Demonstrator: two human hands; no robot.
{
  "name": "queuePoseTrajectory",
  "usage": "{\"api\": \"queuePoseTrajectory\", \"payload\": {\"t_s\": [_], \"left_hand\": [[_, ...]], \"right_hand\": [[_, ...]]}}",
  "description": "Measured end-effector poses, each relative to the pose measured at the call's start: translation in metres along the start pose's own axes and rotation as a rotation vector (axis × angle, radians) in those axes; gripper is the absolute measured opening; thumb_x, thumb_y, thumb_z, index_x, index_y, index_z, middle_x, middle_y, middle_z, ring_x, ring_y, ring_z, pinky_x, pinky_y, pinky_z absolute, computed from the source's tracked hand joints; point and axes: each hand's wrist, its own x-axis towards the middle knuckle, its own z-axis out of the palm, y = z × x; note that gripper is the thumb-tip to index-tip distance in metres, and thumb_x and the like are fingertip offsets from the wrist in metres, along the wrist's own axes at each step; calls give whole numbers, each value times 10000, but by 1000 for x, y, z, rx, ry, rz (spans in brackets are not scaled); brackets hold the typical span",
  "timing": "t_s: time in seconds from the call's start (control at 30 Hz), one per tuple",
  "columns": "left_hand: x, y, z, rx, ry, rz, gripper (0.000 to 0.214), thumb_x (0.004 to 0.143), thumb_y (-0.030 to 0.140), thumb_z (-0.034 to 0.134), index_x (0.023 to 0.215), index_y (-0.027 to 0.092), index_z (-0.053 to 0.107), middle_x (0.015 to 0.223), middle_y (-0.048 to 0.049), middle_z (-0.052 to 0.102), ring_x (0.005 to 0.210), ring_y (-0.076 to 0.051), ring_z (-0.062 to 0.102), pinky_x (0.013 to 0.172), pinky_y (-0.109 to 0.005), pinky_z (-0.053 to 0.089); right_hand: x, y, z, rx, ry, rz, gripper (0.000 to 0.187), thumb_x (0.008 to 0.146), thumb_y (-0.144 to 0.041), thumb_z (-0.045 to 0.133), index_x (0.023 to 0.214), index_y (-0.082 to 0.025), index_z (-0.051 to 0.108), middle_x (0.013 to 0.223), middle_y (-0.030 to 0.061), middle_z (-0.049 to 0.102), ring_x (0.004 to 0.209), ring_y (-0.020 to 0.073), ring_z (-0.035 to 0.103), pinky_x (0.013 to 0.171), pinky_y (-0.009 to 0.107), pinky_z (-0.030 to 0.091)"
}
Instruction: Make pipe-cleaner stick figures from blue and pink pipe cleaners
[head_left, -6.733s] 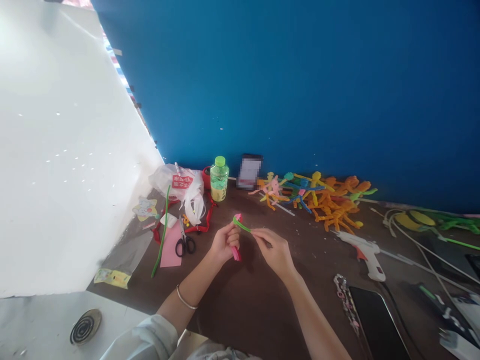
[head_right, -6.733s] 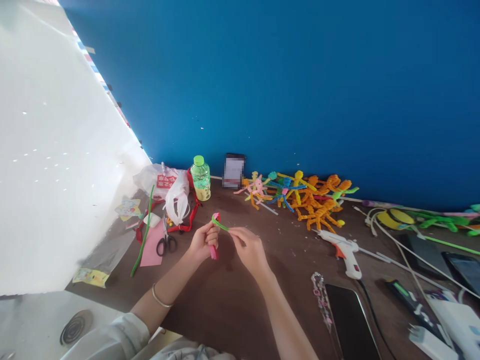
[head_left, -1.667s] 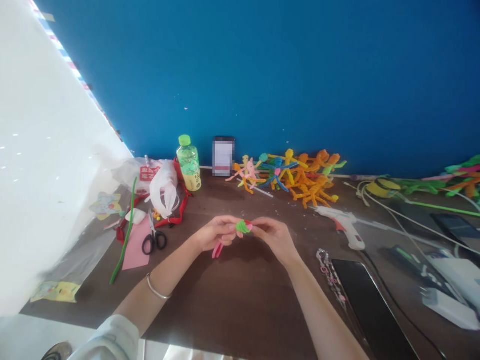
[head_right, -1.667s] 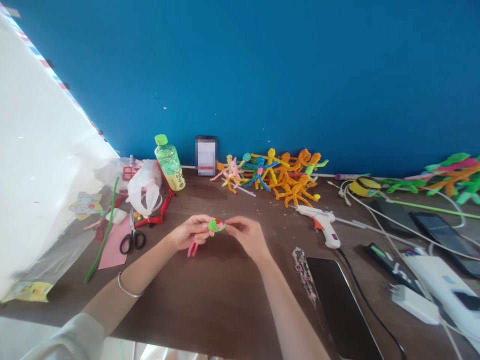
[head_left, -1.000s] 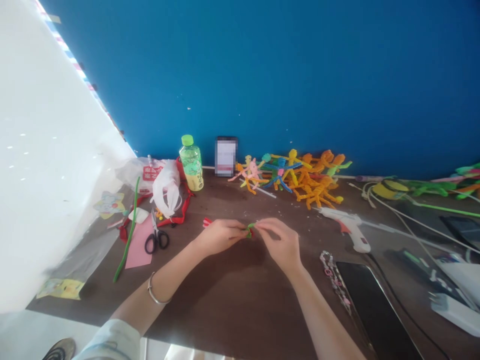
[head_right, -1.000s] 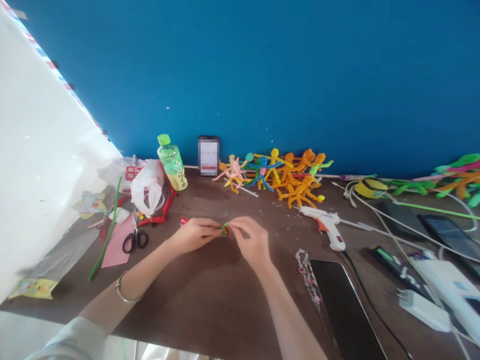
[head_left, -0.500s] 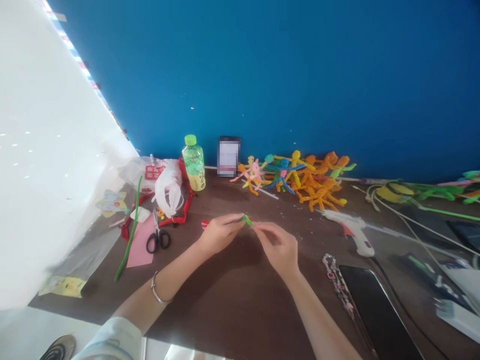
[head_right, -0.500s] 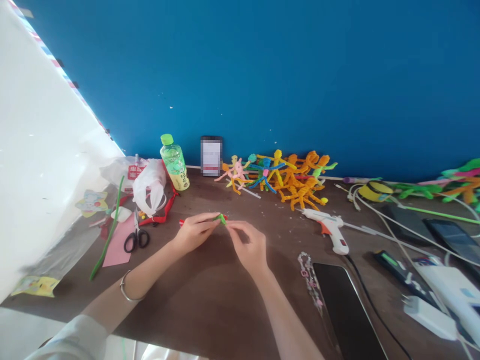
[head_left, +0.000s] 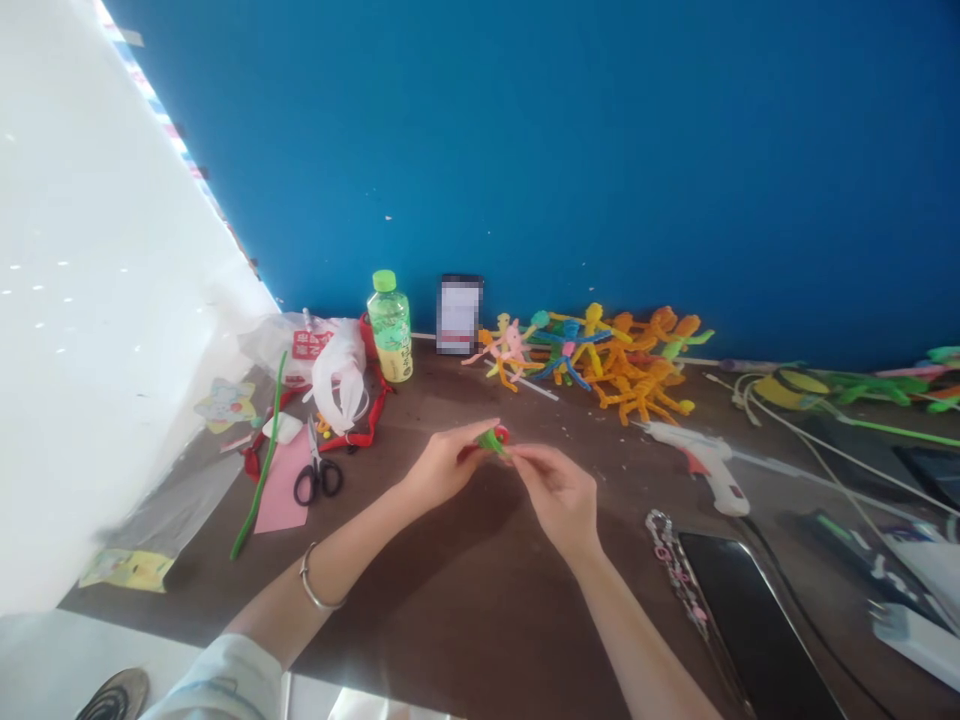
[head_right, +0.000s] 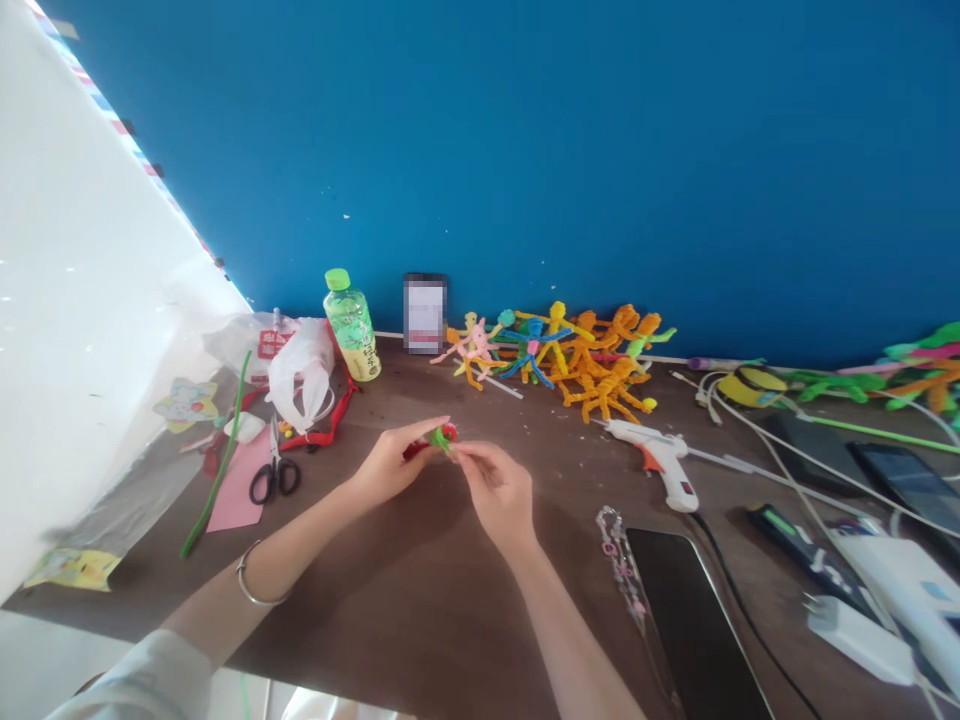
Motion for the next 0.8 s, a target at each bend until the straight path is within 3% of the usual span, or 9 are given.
{"api": "queuePoseTrajectory", "payload": {"t_s": [0.2, 0.37, 0.5, 0.8], "left_hand": [[-1, 0, -4, 36, 20, -15, 324, 794, 171, 483, 1104, 223, 560, 1033, -50, 643, 798, -137, 625, 740, -249, 485], [-2, 5, -5, 18, -4, 18, 425, 803, 183, 478, 1226, 226, 465, 1024, -59, 653, 779, -142, 630, 749, -268, 484], [-1, 6, -6, 13, -8, 65, 359, 816, 184, 455, 1167, 213, 527, 1040, -69, 647, 802, -147, 623, 768, -273, 476], [0, 4, -3, -98, 13, -62, 293, 809, 205, 476, 1086, 217, 571, 956, -42, 649, 622, -92, 565, 623, -214, 448]], "right_hand": [[2, 5, -2, 35, 28, 13, 83, 740, -267, 616, 786, -206, 649, 790, 41, 672, 689, 170, 645, 715, 335, 540], [5, 10, -5, 5, 26, -15, 91, 758, -278, 593, 769, -208, 650, 812, 46, 656, 687, 163, 626, 696, 326, 535], [6, 12, -6, 11, 15, -36, 101, 766, -289, 583, 768, -208, 642, 817, 49, 647, 689, 163, 621, 687, 323, 534], [5, 16, -7, 29, 3, -41, 75, 767, -266, 586, 765, -216, 641, 835, 41, 639, 691, 161, 626, 691, 321, 532]]}}
